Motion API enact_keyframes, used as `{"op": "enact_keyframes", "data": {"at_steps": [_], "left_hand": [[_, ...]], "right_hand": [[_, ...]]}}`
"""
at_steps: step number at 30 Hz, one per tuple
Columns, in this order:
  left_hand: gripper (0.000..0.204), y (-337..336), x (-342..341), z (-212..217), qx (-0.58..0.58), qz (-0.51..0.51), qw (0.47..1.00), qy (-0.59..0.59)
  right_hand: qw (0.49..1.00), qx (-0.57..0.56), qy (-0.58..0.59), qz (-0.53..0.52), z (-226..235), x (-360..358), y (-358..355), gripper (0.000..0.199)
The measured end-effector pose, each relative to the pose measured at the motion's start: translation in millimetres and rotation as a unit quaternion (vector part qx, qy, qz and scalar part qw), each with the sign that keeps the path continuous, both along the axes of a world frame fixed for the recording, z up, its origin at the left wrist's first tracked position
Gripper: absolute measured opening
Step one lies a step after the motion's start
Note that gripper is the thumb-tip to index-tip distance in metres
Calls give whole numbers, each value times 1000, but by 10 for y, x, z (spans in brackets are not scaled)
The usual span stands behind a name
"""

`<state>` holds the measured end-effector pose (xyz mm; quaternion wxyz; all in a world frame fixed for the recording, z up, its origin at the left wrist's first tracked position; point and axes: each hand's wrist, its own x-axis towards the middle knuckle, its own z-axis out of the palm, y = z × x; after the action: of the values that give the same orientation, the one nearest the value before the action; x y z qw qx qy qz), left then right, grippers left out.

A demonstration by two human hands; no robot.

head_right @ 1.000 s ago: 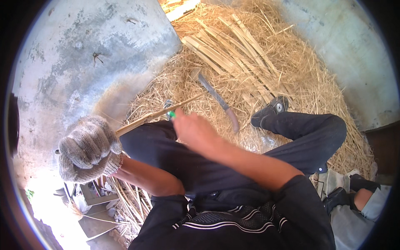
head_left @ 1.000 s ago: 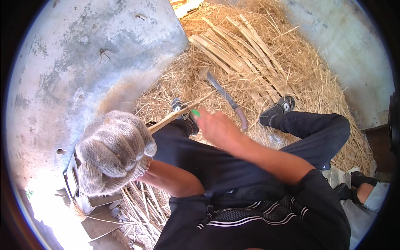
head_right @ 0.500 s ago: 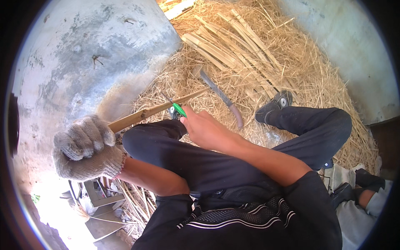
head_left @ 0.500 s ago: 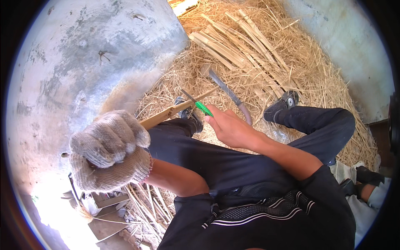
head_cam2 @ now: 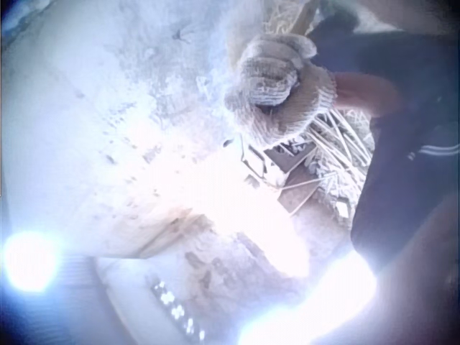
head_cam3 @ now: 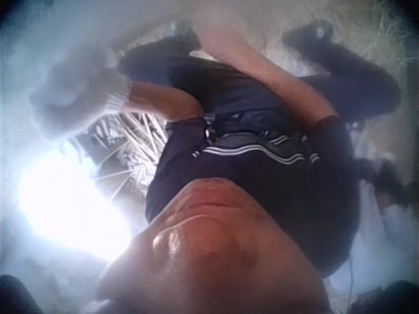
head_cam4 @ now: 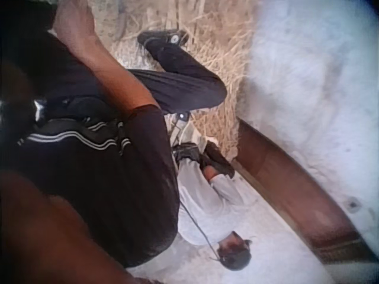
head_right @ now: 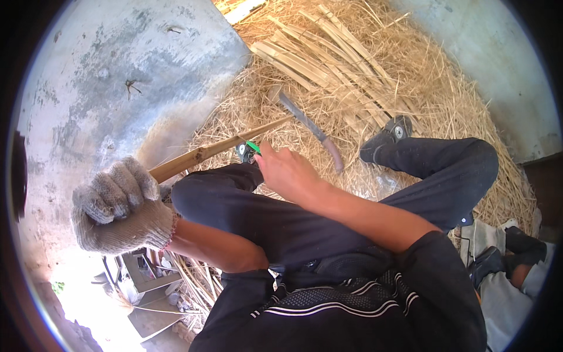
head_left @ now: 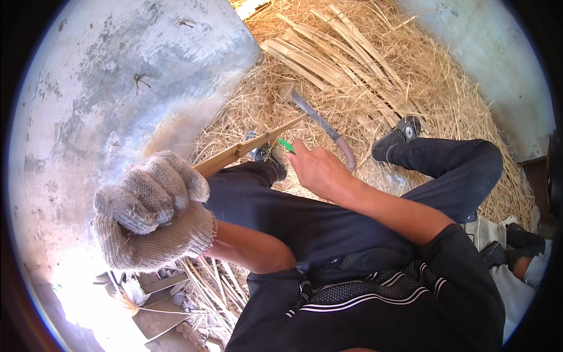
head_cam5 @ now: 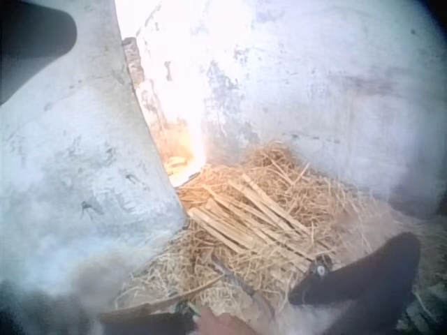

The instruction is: The person sits on a straw-covered floor and uses a knife to peel the outer layer off a long bamboo stick. They hold the stick with a gloved left hand and scrape the surface with the knife in their right hand, creating a pile of shavings.

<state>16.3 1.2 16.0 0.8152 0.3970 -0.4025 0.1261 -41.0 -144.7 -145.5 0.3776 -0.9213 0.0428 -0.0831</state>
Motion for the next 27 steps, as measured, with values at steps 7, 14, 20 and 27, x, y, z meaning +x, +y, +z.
{"op": "enact_keyframes", "data": {"at_steps": [7,14,20,27], "left_hand": [[35,-5,-26,27,7,-1,1000,7],[35,43,-12,-7,-8,41,999,20],[35,15,-11,18,-4,35,999,15],[32,70,17,-21,29,19,999,-25]], "right_hand": [[992,10,-95,77,23,-23,120,31],[996,70,-7,48,65,104,53,29],[999,11,-18,-28,-789,236,-179,29],[991,112,38,60,194,21,27,32]]}}
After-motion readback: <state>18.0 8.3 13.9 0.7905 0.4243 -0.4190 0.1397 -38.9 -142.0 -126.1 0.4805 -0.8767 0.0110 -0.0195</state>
